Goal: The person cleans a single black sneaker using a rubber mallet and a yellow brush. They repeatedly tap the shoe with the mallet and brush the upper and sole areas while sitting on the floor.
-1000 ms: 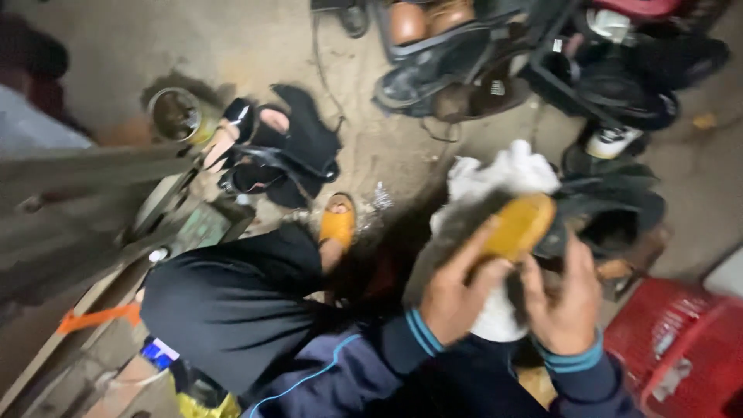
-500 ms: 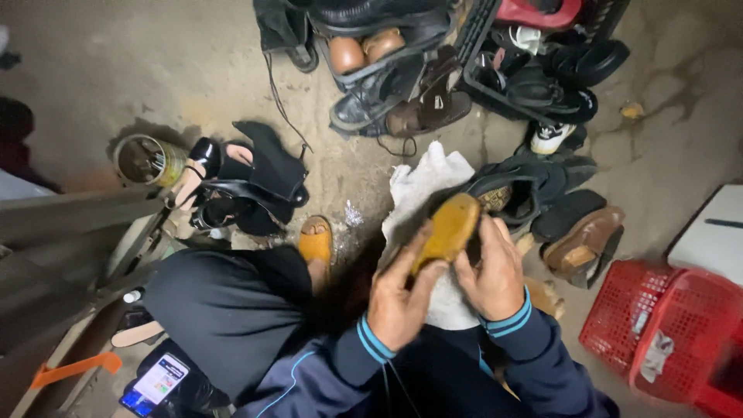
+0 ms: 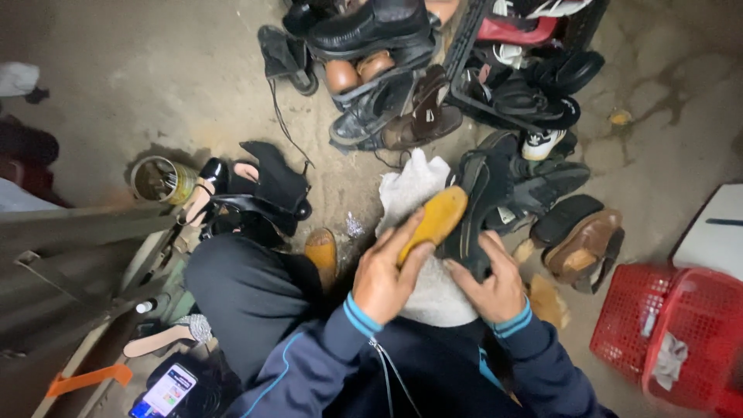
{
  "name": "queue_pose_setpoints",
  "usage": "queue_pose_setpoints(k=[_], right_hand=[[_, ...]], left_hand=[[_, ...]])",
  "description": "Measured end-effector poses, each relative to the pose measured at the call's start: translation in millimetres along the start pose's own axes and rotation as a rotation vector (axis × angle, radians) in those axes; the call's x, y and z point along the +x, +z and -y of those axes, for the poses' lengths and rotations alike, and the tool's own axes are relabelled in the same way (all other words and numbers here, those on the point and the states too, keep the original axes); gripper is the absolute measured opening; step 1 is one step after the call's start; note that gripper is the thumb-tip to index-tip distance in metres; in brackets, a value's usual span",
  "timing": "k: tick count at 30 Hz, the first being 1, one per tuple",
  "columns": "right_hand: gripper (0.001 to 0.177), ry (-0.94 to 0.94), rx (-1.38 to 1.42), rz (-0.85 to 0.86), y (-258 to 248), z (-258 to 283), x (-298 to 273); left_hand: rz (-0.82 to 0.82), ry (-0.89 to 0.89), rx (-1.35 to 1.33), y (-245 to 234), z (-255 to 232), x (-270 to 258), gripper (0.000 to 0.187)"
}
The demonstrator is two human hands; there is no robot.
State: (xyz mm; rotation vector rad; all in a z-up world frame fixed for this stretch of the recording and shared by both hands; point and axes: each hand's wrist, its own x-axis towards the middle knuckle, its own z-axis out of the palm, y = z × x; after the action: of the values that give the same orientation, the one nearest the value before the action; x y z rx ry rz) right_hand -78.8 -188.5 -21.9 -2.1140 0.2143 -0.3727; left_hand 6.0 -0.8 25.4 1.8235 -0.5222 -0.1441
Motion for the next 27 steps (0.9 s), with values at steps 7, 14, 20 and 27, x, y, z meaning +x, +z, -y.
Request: queue_pose_setpoints(k=[7,14,20,27], right_hand=[[0.030,-0.106,0.214,0.106,5,-3,-2],[0.080,0.159,0.010,0.086,13,-58,-42],[0.082,0.097,0.096,0.121,21,-59,-30],[0.069,0.118,0.218,0.089,23,-72,-36]], left_hand=[[0.008,-0.020,0.056,-15,-1,-10,0.047],[0.069,-0.004,0.082,-5,4,-12,0.048],[-0.022,0.068,0.151,1,29,4,0.047],[0.078,0.036,0.139,-1,27,-2,0.046]])
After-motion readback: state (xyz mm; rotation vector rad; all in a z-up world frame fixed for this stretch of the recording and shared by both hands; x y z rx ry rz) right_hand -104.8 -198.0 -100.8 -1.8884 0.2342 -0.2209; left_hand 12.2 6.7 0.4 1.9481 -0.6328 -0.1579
